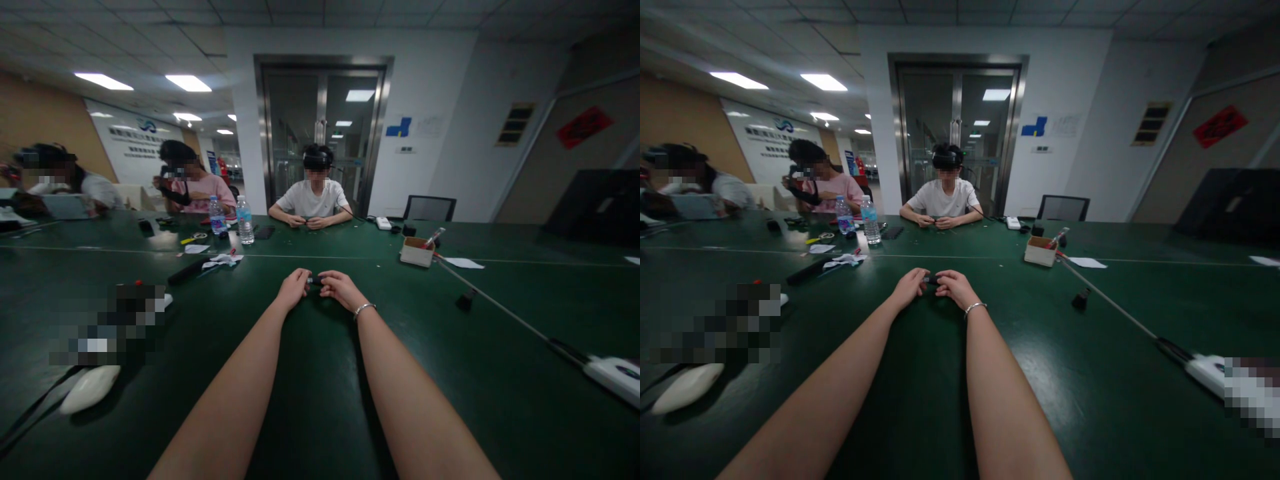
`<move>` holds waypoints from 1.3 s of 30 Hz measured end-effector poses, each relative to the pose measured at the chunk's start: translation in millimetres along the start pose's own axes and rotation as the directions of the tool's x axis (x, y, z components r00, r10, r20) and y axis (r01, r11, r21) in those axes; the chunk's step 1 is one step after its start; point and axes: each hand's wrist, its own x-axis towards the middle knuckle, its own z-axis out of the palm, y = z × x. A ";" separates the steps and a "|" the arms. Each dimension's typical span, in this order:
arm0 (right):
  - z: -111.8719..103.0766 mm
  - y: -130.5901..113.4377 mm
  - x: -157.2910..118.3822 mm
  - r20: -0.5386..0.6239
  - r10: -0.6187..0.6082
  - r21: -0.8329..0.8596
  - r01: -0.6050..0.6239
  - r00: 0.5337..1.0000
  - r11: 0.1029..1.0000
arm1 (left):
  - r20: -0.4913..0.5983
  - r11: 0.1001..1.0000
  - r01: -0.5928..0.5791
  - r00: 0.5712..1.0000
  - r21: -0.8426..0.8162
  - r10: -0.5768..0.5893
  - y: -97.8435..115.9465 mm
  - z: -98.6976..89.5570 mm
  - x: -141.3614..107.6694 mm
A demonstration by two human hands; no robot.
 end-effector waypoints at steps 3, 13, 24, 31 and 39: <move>0.5 0.1 0.2 -0.002 0.003 0.000 -0.003 1.000 1.000 | 0.007 0.998 -0.047 0.999 -0.033 0.047 -1.9 -1.6 0.8; 1.2 -1.0 -1.5 0.010 0.000 -0.005 0.000 1.000 1.000 | 0.058 0.999 -0.023 0.998 0.049 0.020 -6.5 0.9 2.5; 0.4 -0.7 -1.0 0.031 0.001 -0.023 0.000 1.000 1.000 | 0.040 0.998 -0.059 0.997 0.019 0.059 -3.5 -2.7 1.9; 1.5 -0.5 -0.3 0.022 0.008 -0.018 -0.007 1.000 1.000 | 0.062 1.000 0.012 0.998 -0.009 -0.012 -5.5 -1.3 2.9; 0.8 -0.4 -1.4 0.009 0.000 -0.020 0.001 1.000 1.000 | 0.029 0.999 -0.006 1.000 -0.041 0.008 0.1 -5.1 1.1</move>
